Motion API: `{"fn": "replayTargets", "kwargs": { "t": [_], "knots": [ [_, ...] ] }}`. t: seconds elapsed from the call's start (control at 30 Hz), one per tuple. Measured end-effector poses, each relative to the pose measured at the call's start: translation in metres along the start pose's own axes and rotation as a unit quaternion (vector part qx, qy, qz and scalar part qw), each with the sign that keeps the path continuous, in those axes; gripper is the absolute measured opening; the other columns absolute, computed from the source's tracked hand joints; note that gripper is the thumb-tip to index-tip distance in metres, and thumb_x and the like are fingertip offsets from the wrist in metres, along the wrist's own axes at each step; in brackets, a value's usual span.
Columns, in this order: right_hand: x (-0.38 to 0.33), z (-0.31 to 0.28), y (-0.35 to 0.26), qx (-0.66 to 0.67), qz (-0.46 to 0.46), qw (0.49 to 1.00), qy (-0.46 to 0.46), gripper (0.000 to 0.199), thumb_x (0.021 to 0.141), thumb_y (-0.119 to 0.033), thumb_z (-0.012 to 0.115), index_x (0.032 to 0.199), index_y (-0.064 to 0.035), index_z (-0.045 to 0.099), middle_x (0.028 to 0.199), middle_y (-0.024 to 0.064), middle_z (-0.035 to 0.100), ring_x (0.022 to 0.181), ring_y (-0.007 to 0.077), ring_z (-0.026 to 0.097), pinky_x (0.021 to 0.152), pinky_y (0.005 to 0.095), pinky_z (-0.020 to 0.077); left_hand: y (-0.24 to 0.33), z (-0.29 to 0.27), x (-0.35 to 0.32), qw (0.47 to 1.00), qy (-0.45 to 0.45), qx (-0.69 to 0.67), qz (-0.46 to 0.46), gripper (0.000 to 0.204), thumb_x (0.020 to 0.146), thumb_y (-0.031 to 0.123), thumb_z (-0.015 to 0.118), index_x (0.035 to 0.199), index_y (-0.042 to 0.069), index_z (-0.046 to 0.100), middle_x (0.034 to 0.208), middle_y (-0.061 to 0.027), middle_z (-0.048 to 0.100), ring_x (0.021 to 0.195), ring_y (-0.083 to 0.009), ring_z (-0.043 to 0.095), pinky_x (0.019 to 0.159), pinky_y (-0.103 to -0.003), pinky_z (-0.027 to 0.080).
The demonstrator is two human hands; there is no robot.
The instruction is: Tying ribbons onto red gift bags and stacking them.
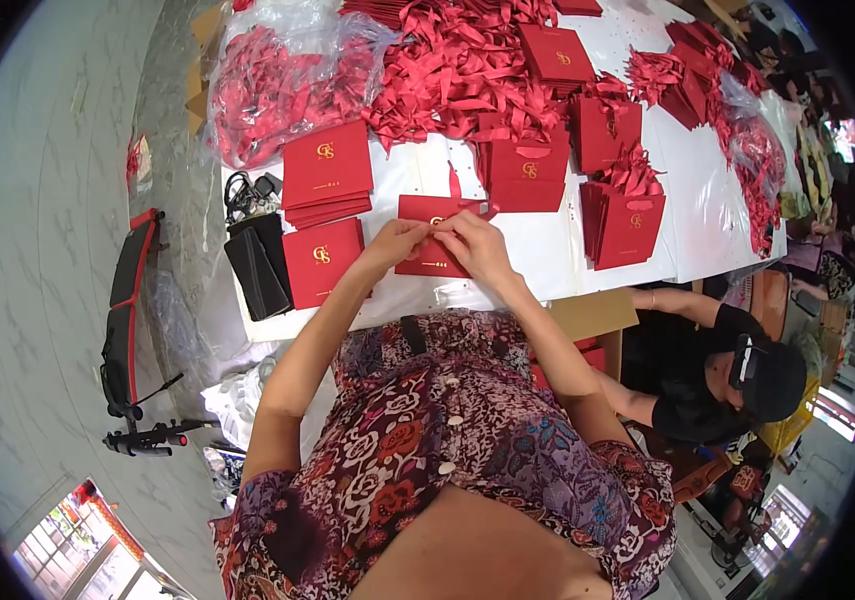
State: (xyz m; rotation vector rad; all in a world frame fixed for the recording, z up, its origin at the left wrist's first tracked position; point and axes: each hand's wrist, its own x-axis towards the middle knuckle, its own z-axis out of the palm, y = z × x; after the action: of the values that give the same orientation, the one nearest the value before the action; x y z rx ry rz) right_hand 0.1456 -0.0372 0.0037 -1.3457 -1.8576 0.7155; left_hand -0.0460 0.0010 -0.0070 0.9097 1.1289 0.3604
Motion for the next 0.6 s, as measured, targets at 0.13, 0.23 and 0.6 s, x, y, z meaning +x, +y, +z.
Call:
{"fn": "replayTargets", "kwargs": {
  "t": [0.13, 0.23, 0.6],
  "knots": [
    [-0.004, -0.002, 0.000, 0.011, 0.054, 0.998, 0.009, 0.010, 0.085, -0.015, 0.068, 0.088, -0.0061, 0.064, 0.082, 0.0086, 0.062, 0.071, 0.0271, 0.064, 0.061, 0.0366, 0.0500, -0.012, -0.003, 0.013, 0.859, 0.208, 0.388, 0.261, 0.025, 0.092, 0.020, 0.061, 0.110, 0.004, 0.064, 0.094, -0.0111, 0.063, 0.081, -0.0266, 0.064, 0.067, -0.036, 0.052],
    [-0.006, -0.003, 0.000, -0.010, 0.093, 0.996, 0.013, 0.012, 0.084, -0.016, 0.068, 0.085, -0.0059, 0.062, 0.080, 0.0082, 0.062, 0.068, 0.0263, 0.064, 0.060, 0.0367, 0.0499, -0.007, 0.005, 0.015, 0.840, 0.242, 0.434, 0.218, 0.044, 0.085, 0.014, 0.067, 0.127, 0.005, 0.055, 0.114, -0.0167, 0.054, 0.093, -0.0372, 0.061, 0.077, -0.043, 0.052],
    [0.006, 0.020, 0.012, -0.023, 0.088, 0.995, 0.036, 0.013, 0.081, -0.016, 0.068, 0.080, -0.0050, 0.062, 0.074, 0.0105, 0.062, 0.065, 0.0284, 0.063, 0.060, 0.0398, 0.0485, -0.004, 0.005, 0.016, 0.825, 0.191, 0.463, 0.260, 0.035, 0.074, 0.006, 0.074, 0.102, 0.005, 0.053, 0.111, -0.0151, 0.051, 0.094, -0.0356, 0.060, 0.075, -0.044, 0.050]
  ]
}}
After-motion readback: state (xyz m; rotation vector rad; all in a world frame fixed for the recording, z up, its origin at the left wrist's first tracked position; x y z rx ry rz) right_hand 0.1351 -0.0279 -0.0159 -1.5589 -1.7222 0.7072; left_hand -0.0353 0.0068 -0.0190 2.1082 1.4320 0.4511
